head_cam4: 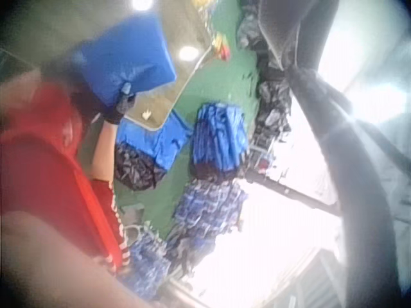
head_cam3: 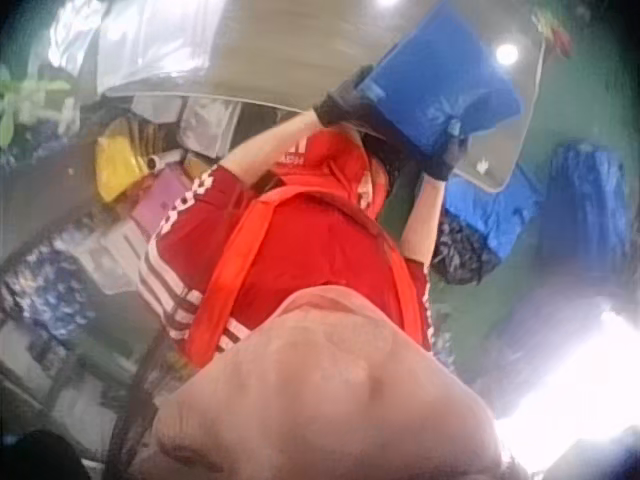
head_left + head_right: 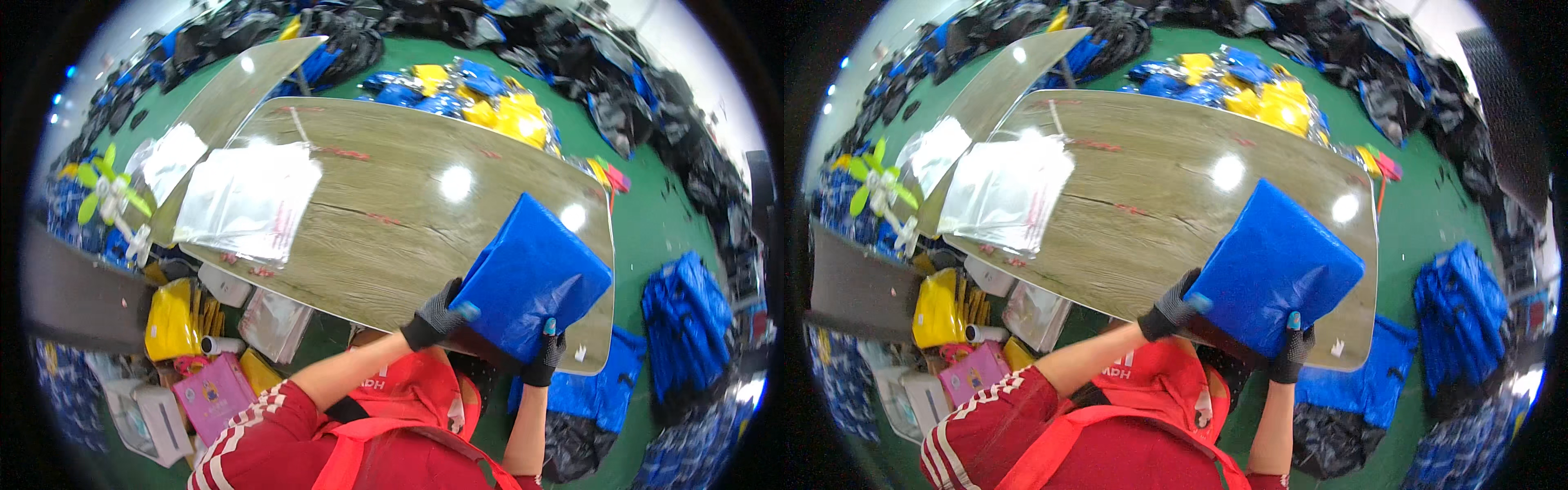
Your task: The person folds blue and black plastic bags on a table, then places each folded bag into a clear plastic sleeve. The person repeats this process multiple times, handling the bags and sleeves by hand.
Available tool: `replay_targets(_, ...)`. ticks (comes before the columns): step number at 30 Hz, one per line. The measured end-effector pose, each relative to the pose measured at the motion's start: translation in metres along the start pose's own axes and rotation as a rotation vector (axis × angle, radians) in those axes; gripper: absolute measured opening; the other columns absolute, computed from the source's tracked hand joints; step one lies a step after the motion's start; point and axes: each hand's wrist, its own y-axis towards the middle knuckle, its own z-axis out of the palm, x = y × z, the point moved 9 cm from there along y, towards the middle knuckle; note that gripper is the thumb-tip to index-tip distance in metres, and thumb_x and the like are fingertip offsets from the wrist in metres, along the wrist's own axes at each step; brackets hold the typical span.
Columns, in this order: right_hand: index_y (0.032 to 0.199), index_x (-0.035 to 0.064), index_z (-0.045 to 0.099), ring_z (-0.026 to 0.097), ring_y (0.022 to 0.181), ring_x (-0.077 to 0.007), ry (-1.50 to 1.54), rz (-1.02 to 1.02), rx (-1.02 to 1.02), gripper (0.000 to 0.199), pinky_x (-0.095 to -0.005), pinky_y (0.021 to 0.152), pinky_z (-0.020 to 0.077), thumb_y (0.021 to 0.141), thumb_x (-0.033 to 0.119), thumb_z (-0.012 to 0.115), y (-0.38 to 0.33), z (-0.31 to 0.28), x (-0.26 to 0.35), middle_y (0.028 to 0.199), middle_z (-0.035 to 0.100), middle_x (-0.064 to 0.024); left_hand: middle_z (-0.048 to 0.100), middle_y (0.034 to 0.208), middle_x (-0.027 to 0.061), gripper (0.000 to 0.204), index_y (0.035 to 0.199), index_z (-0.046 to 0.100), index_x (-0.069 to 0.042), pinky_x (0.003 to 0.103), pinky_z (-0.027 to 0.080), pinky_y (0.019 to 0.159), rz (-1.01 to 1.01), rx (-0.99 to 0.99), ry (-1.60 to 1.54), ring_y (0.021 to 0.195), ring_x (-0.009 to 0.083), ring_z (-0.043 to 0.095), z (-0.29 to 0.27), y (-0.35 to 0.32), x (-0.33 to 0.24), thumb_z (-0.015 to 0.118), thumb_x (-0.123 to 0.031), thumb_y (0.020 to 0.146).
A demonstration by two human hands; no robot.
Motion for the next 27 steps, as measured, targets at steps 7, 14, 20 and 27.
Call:
replay_targets(7,0.144,0.0059,0.032,0.056,0.114,-0.0332,-0.049,0.524,0.406,0.078,-0.0465,0.094,0.0484,0.082,0.030,0.072,0.016,0.070,-0.040,0.134,0.051,-0.0176,0.065,0.087,0.0205,0.021,0.093,0.065,-0.011,0.044,0.050,0.072,0.257,-0.078,1.095,0.083,0.0347,0.064,-0.176,0.005,-0.072,0.053,-0.027,0.088)
replay_targets(14,0.145,0.0040,0.031,0.053,0.118,-0.0344,-0.120,0.544,0.378,0.080,-0.0482,0.099,0.0447,0.082,0.033,0.071,0.021,0.054,-0.046,0.137,0.048,-0.0184,0.064,0.093,0.0095,0.026,0.082,0.069,-0.018,0.044,0.047,0.081,-0.235,-0.793,1.391,0.092,0.0331,0.059,-0.499,-0.008,-0.038,0.072,-0.039,0.068)
replay_targets(20,0.141,0.0052,0.038,0.056,0.114,-0.0324,-0.114,0.576,0.367,0.076,-0.0466,0.097,0.0469,0.080,0.034,0.073,0.022,0.052,-0.051,0.131,0.054,-0.0170,0.065,0.083,0.0138,0.017,0.081,0.071,-0.009,0.043,0.048,0.076,-0.065,-0.802,1.220,0.082,0.0348,0.061,-0.490,-0.010,-0.048,0.067,-0.024,0.075)
replay_targets(27,0.142,0.0024,0.036,0.059,0.110,-0.0291,-0.032,0.488,0.532,0.078,-0.0426,0.095,0.0485,0.078,0.024,0.074,0.009,0.082,-0.007,0.129,0.055,-0.0155,0.060,0.084,0.0166,0.015,0.081,0.062,-0.005,0.045,0.045,0.073,0.193,-0.181,0.946,0.086,0.0359,0.058,-0.237,0.005,-0.024,0.065,-0.019,0.079)
